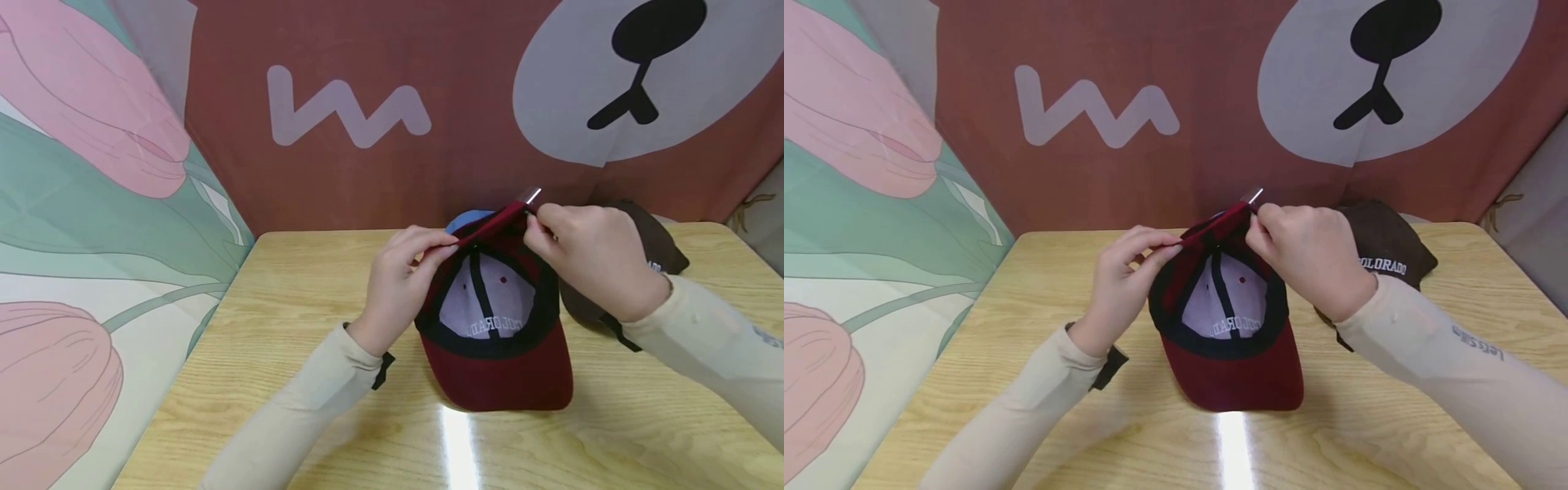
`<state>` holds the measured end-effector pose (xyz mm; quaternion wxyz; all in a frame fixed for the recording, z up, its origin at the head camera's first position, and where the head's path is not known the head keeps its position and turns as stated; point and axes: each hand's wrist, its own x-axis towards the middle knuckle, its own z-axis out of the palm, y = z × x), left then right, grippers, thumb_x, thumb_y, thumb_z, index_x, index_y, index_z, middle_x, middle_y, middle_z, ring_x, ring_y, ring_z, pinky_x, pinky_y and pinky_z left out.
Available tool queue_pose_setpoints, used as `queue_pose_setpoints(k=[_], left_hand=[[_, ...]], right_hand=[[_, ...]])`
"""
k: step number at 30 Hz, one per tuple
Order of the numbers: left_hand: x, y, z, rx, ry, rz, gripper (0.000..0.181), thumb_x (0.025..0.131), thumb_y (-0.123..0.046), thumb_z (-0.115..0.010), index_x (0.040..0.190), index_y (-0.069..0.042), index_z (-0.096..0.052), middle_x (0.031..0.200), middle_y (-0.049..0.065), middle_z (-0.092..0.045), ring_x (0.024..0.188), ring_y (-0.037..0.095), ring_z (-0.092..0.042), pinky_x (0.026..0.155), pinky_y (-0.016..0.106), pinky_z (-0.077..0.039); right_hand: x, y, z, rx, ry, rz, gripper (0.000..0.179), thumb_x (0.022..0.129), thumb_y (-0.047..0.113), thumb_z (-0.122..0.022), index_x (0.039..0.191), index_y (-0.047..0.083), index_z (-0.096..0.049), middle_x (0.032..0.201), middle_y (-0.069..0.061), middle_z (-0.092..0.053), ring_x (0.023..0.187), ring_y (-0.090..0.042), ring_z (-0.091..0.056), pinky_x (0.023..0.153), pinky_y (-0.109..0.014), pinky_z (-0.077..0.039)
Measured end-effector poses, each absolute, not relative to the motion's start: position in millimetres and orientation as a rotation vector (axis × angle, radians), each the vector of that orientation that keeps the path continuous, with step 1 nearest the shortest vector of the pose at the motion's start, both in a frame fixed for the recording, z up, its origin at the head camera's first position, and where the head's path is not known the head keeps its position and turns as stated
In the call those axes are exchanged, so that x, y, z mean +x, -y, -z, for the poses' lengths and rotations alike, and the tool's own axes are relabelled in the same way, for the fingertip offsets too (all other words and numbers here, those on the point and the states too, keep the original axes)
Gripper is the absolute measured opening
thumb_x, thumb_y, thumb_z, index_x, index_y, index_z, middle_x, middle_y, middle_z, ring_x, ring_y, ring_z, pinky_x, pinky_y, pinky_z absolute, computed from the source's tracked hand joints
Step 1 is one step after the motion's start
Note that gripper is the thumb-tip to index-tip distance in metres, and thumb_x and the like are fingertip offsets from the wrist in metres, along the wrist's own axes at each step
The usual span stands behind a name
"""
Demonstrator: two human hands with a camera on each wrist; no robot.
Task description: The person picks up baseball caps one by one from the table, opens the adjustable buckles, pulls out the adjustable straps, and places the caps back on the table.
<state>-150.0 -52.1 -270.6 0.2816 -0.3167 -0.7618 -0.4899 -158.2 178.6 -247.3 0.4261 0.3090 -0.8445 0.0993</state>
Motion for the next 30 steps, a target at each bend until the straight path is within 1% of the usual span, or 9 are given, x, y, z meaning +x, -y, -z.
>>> queue_pose_setpoints(k=[10, 17, 20, 24, 30], left_hand=[[-151, 55, 272, -0.839, 2.038, 1.326, 0.01, 0.087, -0.001, -0.07, 0.096, -0.001, -0.074, 0.092, 0.007, -0.07, 0.087, 0.018, -0.06, 0.067, 0.025, -0.049], [-153, 58, 272, -0.827, 2.0, 1.366, 0.01, 0.087, -0.001, -0.07, 0.096, 0.0, -0.074, 0.09, 0.008, -0.07, 0.08, 0.018, -0.06, 0.064, 0.025, -0.046], [-153, 58, 274, -0.83, 1.983, 1.376, 0.01, 0.087, 0.0, -0.07, 0.096, 0.001, -0.074, 0.09, 0.009, -0.07, 0.079, 0.018, -0.06, 0.062, 0.025, -0.047], [-152, 59, 278, -0.803, 1.988, 1.394, 0.009, 0.088, 0.001, -0.069, 0.096, 0.002, -0.072, 0.093, 0.01, -0.069, 0.078, 0.019, -0.059, 0.059, 0.025, -0.048], [-153, 60, 285, -0.743, 2.003, 1.394, 0.012, 0.087, 0.001, -0.07, 0.099, 0.003, -0.069, 0.097, 0.012, -0.064, 0.08, 0.022, -0.059, 0.062, 0.026, -0.05]], right_hand=[[-159, -181, 248, 0.763, 2.121, -0.258, 0.035, 0.087, 0.008, -0.054, 0.058, 0.011, -0.036, 0.048, 0.0, -0.029, 0.04, -0.013, -0.023, 0.038, -0.03, -0.02], [-159, -181, 248, 0.757, 2.117, -0.276, 0.036, 0.088, 0.008, -0.053, 0.057, 0.011, -0.035, 0.048, 0.0, -0.028, 0.04, -0.013, -0.022, 0.039, -0.03, -0.02], [-157, -180, 247, 0.734, 2.154, -0.34, 0.037, 0.089, 0.004, -0.056, 0.058, 0.011, -0.036, 0.049, 0.001, -0.027, 0.041, -0.012, -0.023, 0.04, -0.029, -0.021], [-154, -176, 243, 0.672, 2.25, -0.483, 0.037, 0.091, 0.001, -0.06, 0.062, 0.011, -0.039, 0.052, 0.003, -0.028, 0.044, -0.011, -0.025, 0.042, -0.027, -0.023], [-149, -169, 236, 0.667, 2.318, -0.639, 0.03, 0.095, 0.002, -0.058, 0.07, 0.008, -0.044, 0.055, 0.003, -0.032, 0.046, -0.011, -0.03, 0.047, -0.022, -0.025]])
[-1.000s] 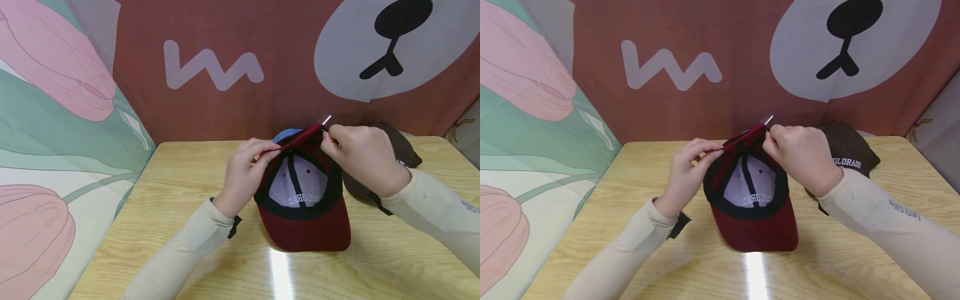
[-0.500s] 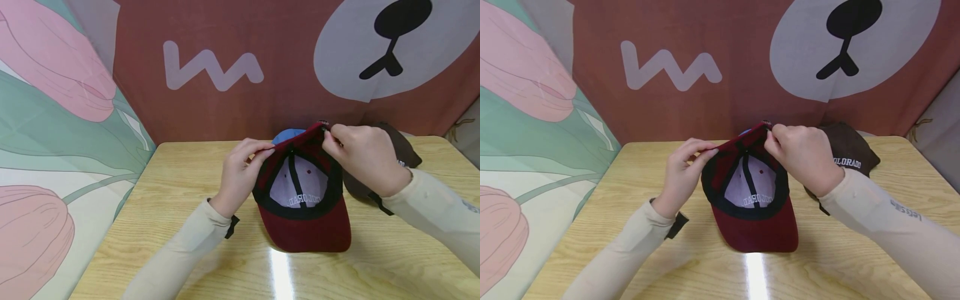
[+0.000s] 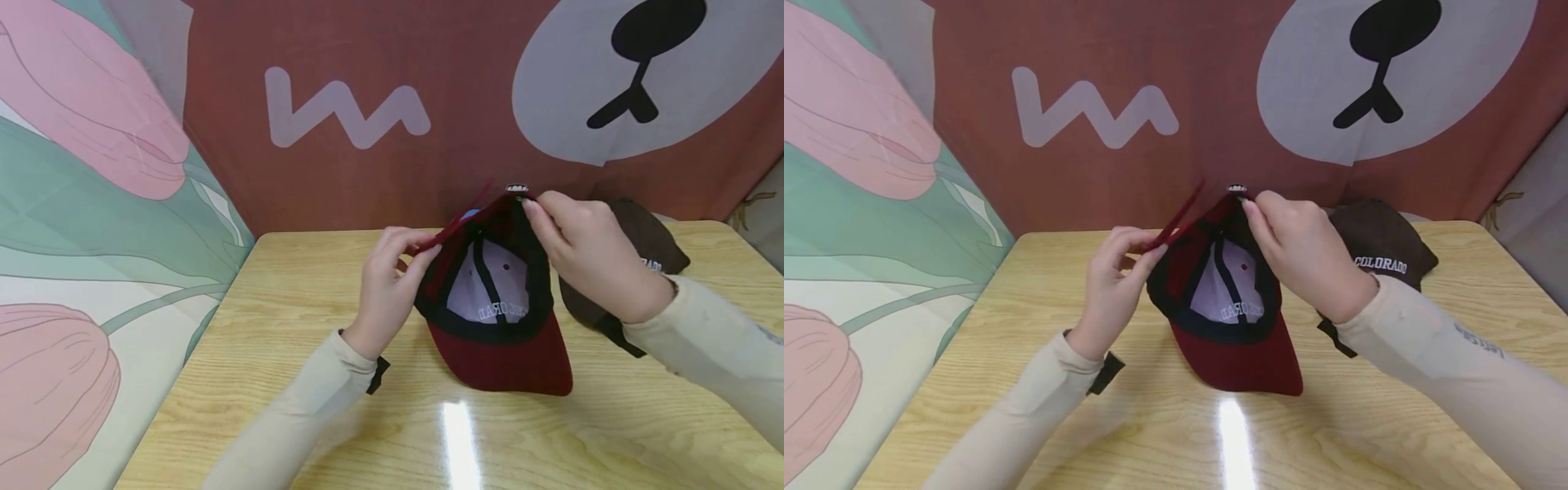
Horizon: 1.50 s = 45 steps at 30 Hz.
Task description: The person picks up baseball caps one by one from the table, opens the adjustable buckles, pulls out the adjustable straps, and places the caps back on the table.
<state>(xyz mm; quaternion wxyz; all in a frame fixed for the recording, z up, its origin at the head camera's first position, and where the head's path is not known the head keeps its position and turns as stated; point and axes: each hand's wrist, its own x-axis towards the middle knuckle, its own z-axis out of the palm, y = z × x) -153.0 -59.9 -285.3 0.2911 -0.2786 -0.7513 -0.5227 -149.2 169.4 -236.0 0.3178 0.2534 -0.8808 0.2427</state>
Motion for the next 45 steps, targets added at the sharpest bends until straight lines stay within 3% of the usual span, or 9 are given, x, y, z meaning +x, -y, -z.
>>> queue_pose_setpoints(k=[12, 23, 28, 40, 45], left_hand=[[-155, 60, 301, -0.631, 2.16, 1.377, 0.026, 0.088, -0.002, -0.069, 0.113, 0.003, -0.064, 0.108, 0.014, -0.062, 0.089, 0.025, -0.061, 0.067, 0.03, -0.048], [-164, 64, 311, -0.523, 2.409, 1.42, 0.04, 0.091, 0.0, -0.062, 0.131, 0.003, -0.057, 0.127, 0.016, -0.06, 0.104, 0.029, -0.059, 0.078, 0.045, -0.051], [-167, 66, 318, -0.458, 2.493, 1.476, 0.04, 0.093, -0.004, -0.061, 0.132, 0.003, -0.056, 0.127, 0.016, -0.061, 0.105, 0.029, -0.06, 0.08, 0.038, -0.049], [-171, 73, 340, -0.372, 2.563, 1.623, 0.037, 0.1, -0.015, -0.052, 0.132, 0.004, -0.055, 0.121, 0.017, -0.064, 0.107, 0.027, -0.062, 0.092, 0.041, -0.049], [-170, 73, 345, -0.304, 2.544, 1.832, 0.035, 0.104, -0.015, -0.039, 0.123, 0.006, -0.059, 0.109, 0.021, -0.065, 0.095, 0.031, -0.065, 0.08, 0.044, -0.053]], right_hand=[[-144, -161, 227, 0.732, 2.279, -0.701, 0.024, 0.096, 0.0, -0.057, 0.075, 0.005, -0.046, 0.059, 0.002, -0.031, 0.048, -0.01, -0.028, 0.048, -0.022, -0.025], [-142, -160, 222, 0.755, 2.235, -0.702, 0.023, 0.094, -0.002, -0.058, 0.075, 0.004, -0.046, 0.059, 0.003, -0.03, 0.049, -0.01, -0.029, 0.049, -0.022, -0.025], [-141, -160, 222, 0.767, 2.221, -0.683, 0.022, 0.093, -0.003, -0.059, 0.076, 0.004, -0.047, 0.059, 0.003, -0.031, 0.049, -0.01, -0.03, 0.051, -0.022, -0.026], [-141, -163, 222, 0.792, 2.19, -0.655, 0.018, 0.092, -0.006, -0.058, 0.079, 0.001, -0.049, 0.061, 0.001, -0.031, 0.05, -0.01, -0.027, 0.052, -0.022, -0.026], [-141, -163, 222, 0.788, 2.191, -0.666, 0.018, 0.094, -0.004, -0.057, 0.079, 0.001, -0.049, 0.062, 0.002, -0.031, 0.051, -0.01, -0.028, 0.052, -0.022, -0.025]])
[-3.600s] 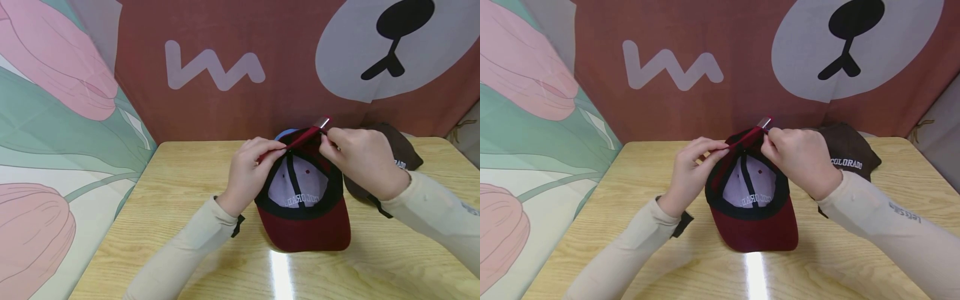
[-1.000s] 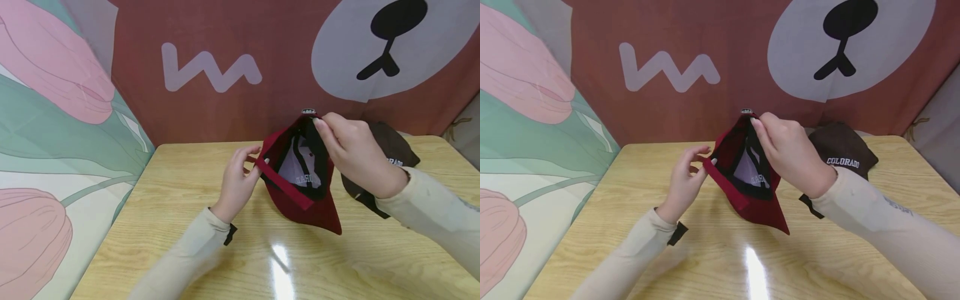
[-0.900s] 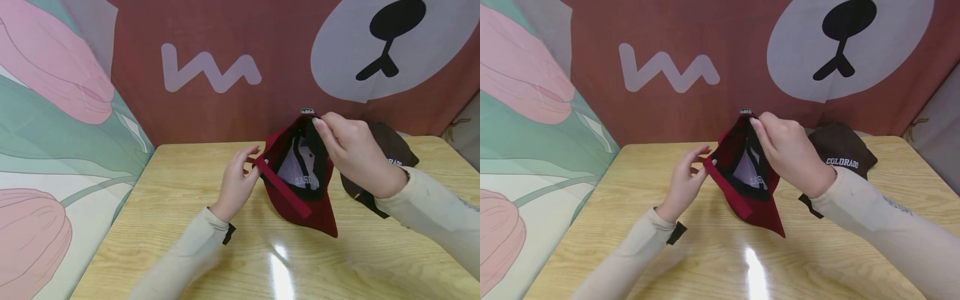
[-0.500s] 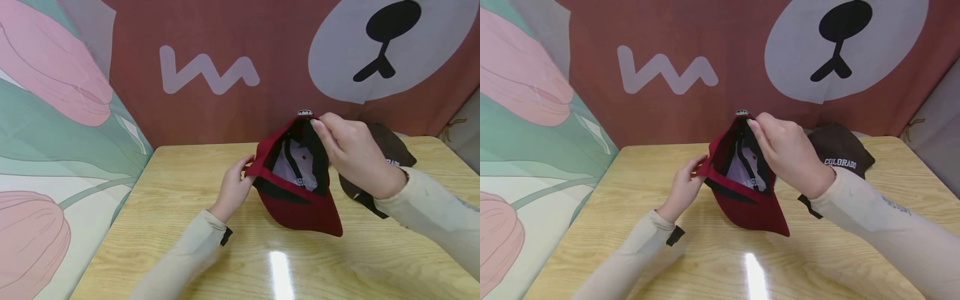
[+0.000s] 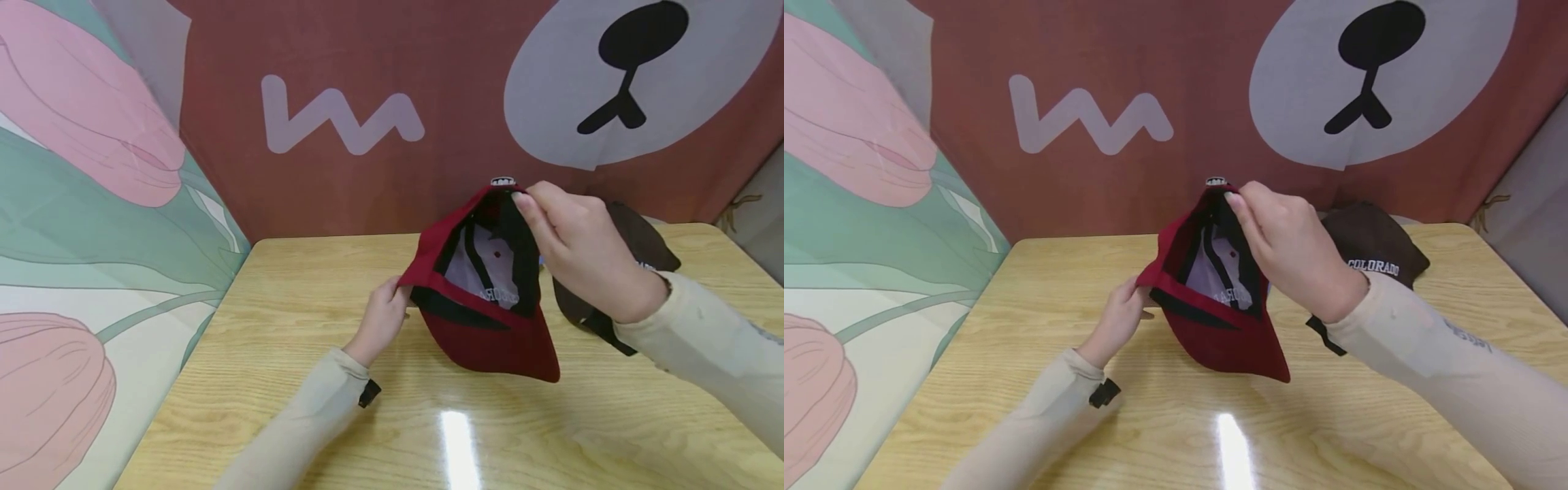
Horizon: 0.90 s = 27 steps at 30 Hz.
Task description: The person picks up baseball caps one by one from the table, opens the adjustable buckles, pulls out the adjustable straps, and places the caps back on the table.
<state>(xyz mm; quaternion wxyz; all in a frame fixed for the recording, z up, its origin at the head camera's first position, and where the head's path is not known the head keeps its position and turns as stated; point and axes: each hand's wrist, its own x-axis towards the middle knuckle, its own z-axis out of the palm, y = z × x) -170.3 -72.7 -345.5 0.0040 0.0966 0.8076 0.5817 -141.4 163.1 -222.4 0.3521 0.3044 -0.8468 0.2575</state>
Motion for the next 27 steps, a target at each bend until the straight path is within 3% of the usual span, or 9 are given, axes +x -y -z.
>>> queue_pose_setpoints(k=[3, 6, 14, 19, 27], left_hand=[[-169, 73, 346, 0.252, -2.389, -1.984, 0.038, 0.105, -0.015, -0.032, 0.118, 0.009, -0.059, 0.104, 0.024, -0.065, 0.087, 0.033, -0.067, 0.07, 0.049, -0.056], [-167, 73, 342, 0.196, -2.25, -2.157, 0.038, 0.106, -0.019, -0.032, 0.115, 0.007, -0.058, 0.096, 0.02, -0.067, 0.08, 0.025, -0.068, 0.066, 0.048, -0.056], [-161, 75, 327, 0.028, -2.039, -2.397, 0.032, 0.102, -0.022, -0.036, 0.094, -0.003, -0.06, 0.067, 0.002, -0.065, 0.062, 0.014, -0.063, 0.054, 0.033, -0.055], [-158, 78, 321, 0.041, -1.933, -2.488, 0.032, 0.103, -0.022, -0.035, 0.092, -0.005, -0.06, 0.068, 0.001, -0.066, 0.064, 0.015, -0.064, 0.053, 0.033, -0.054], [-152, 80, 313, 0.087, -1.796, -2.595, 0.032, 0.104, -0.019, -0.032, 0.091, -0.009, -0.059, 0.069, -0.001, -0.068, 0.067, 0.016, -0.066, 0.053, 0.034, -0.054]], right_hand=[[-142, -164, 224, 0.775, 2.192, -0.665, 0.018, 0.095, -0.003, -0.057, 0.079, 0.002, -0.048, 0.062, 0.002, -0.031, 0.052, -0.01, -0.028, 0.052, -0.022, -0.025], [-143, -167, 226, 0.75, 2.198, -0.66, 0.018, 0.095, -0.002, -0.057, 0.079, 0.002, -0.049, 0.062, 0.001, -0.032, 0.052, -0.011, -0.029, 0.052, -0.022, -0.025], [-145, -173, 236, 0.713, 2.195, -0.643, 0.017, 0.091, -0.005, -0.061, 0.078, 0.002, -0.052, 0.062, 0.001, -0.034, 0.055, -0.012, -0.033, 0.054, -0.022, -0.027], [-147, -176, 242, 0.744, 2.147, -0.62, 0.018, 0.088, -0.005, -0.064, 0.076, 0.003, -0.054, 0.067, -0.002, -0.041, 0.061, -0.012, -0.036, 0.058, -0.023, -0.029], [-147, -183, 254, 0.761, 2.181, -0.654, 0.011, 0.082, -0.008, -0.069, 0.084, 0.001, -0.064, 0.081, -0.007, -0.059, 0.072, -0.01, -0.041, 0.064, -0.023, -0.033]])
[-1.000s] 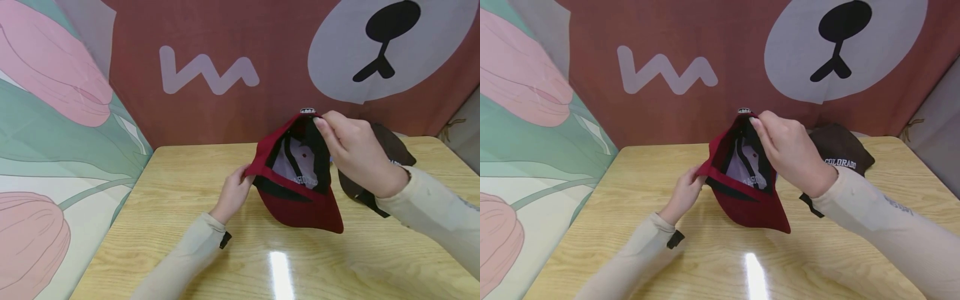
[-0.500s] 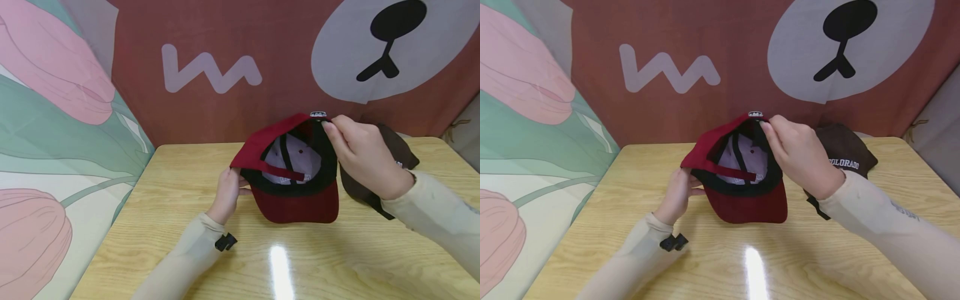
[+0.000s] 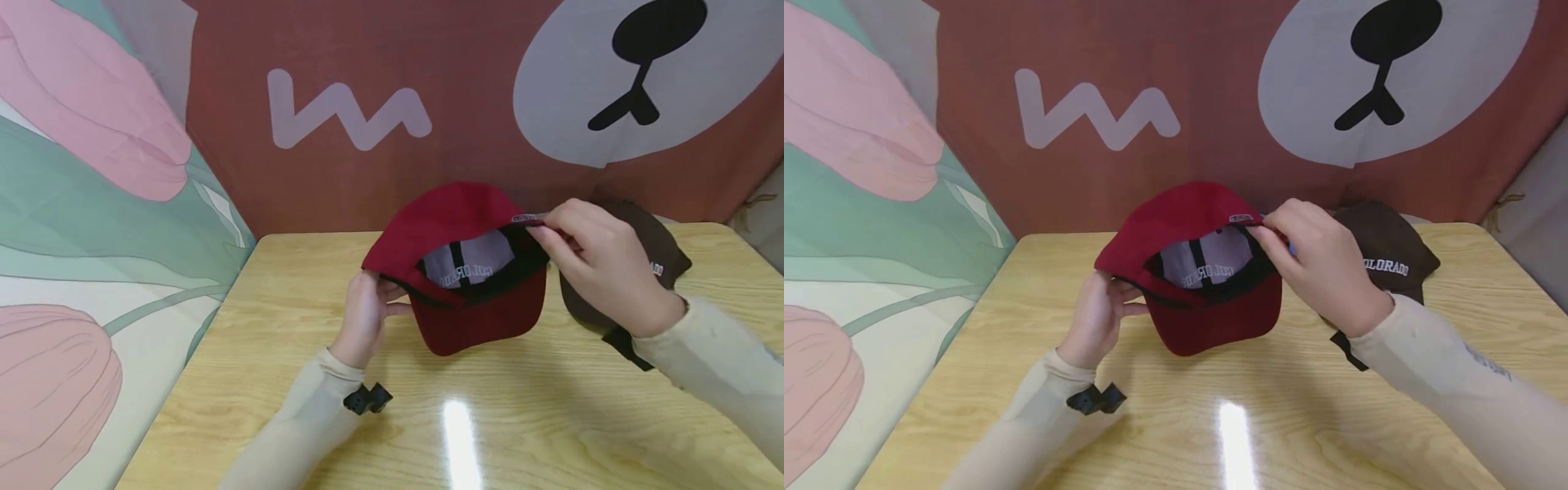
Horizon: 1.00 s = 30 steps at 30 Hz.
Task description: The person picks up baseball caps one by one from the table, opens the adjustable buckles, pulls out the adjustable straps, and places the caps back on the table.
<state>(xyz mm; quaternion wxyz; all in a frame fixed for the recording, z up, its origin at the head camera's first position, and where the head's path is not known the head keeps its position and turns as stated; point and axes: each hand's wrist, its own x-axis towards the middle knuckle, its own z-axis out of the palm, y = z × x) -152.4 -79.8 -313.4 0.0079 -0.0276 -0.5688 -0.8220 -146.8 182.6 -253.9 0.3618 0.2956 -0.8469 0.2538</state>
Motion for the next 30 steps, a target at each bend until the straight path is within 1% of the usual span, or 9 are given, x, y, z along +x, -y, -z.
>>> queue_pose_setpoints(k=[6, 8, 10, 13, 17, 19, 22, 26, 30], left_hand=[[-149, 81, 308, -0.129, 1.751, 2.594, 0.03, 0.099, -0.01, -0.03, 0.091, -0.01, -0.058, 0.066, -0.001, -0.067, 0.067, 0.015, -0.065, 0.054, 0.034, -0.055], [-149, 82, 307, -0.145, 1.733, 2.609, 0.031, 0.098, -0.009, -0.029, 0.091, -0.01, -0.059, 0.067, -0.001, -0.067, 0.068, 0.015, -0.065, 0.055, 0.034, -0.055], [-148, 83, 306, -0.162, 1.712, 2.623, 0.033, 0.099, -0.009, -0.028, 0.092, -0.01, -0.06, 0.07, 0.0, -0.068, 0.069, 0.016, -0.066, 0.055, 0.034, -0.055], [-148, 85, 305, -0.181, 1.678, 2.637, 0.034, 0.101, -0.01, -0.028, 0.092, -0.01, -0.061, 0.074, 0.001, -0.07, 0.072, 0.017, -0.068, 0.056, 0.035, -0.056], [-146, 86, 303, -0.199, 1.655, 2.616, 0.033, 0.102, -0.012, -0.029, 0.092, -0.012, -0.061, 0.074, 0.0, -0.07, 0.072, 0.016, -0.068, 0.057, 0.034, -0.056], [-145, 86, 302, -0.207, 1.651, 2.6, 0.033, 0.101, -0.012, -0.03, 0.091, -0.012, -0.061, 0.072, -0.001, -0.069, 0.072, 0.016, -0.068, 0.057, 0.033, -0.056], [-144, 86, 300, -0.223, 1.654, 2.577, 0.033, 0.101, -0.011, -0.03, 0.091, -0.013, -0.061, 0.069, -0.002, -0.068, 0.071, 0.014, -0.068, 0.057, 0.033, -0.056], [-142, 86, 298, -0.238, 1.648, 2.566, 0.033, 0.101, -0.011, -0.029, 0.091, -0.013, -0.061, 0.067, -0.002, -0.067, 0.069, 0.014, -0.067, 0.057, 0.032, -0.056], [-139, 86, 296, -0.239, 1.646, 2.558, 0.034, 0.101, -0.011, -0.028, 0.091, -0.013, -0.061, 0.066, -0.003, -0.066, 0.067, 0.013, -0.066, 0.057, 0.032, -0.055]], right_hand=[[-149, -189, 266, 0.842, 2.142, -0.701, 0.016, 0.077, -0.01, -0.07, 0.09, -0.004, -0.063, 0.093, -0.016, -0.063, 0.083, -0.023, -0.049, 0.072, -0.026, -0.035], [-150, -191, 271, 0.836, 2.131, -0.708, 0.014, 0.089, 0.006, -0.068, 0.092, -0.006, -0.062, 0.094, -0.017, -0.062, 0.083, -0.024, -0.049, 0.074, -0.023, -0.035], [-150, -192, 275, 0.823, 2.128, -0.715, 0.034, 0.097, 0.027, -0.062, 0.094, -0.007, -0.06, 0.093, -0.018, -0.06, 0.081, -0.023, -0.048, 0.076, -0.019, -0.035], [-150, -192, 281, 0.784, 2.133, -0.73, 0.065, 0.095, 0.056, -0.046, 0.096, -0.008, -0.056, 0.092, -0.018, -0.056, 0.079, -0.02, -0.047, 0.076, -0.014, -0.035], [-149, -191, 292, 0.739, 2.164, -0.783, 0.07, 0.091, 0.061, -0.046, 0.098, -0.009, -0.051, 0.087, -0.016, -0.051, 0.078, -0.01, -0.044, 0.073, -0.013, -0.036], [-149, -191, 298, 0.728, 2.182, -0.811, 0.067, 0.091, 0.058, -0.049, 0.099, -0.009, -0.049, 0.086, -0.014, -0.05, 0.077, -0.006, -0.043, 0.071, -0.013, -0.036], [-147, -190, 306, 0.692, 2.218, -0.83, 0.045, 0.09, 0.03, -0.07, 0.099, -0.008, -0.048, 0.084, -0.013, -0.05, 0.074, -0.005, -0.042, 0.068, -0.014, -0.036], [-145, -190, 316, 0.614, 2.281, -0.837, 0.044, 0.072, -0.008, -0.08, 0.101, -0.007, -0.046, 0.082, -0.011, -0.051, 0.069, -0.01, -0.043, 0.063, -0.016, -0.036], [-143, -191, 324, 0.562, 2.336, -0.855, 0.044, 0.076, -0.007, -0.078, 0.104, -0.006, -0.044, 0.082, -0.01, -0.051, 0.065, -0.014, -0.044, 0.059, -0.016, -0.035]])
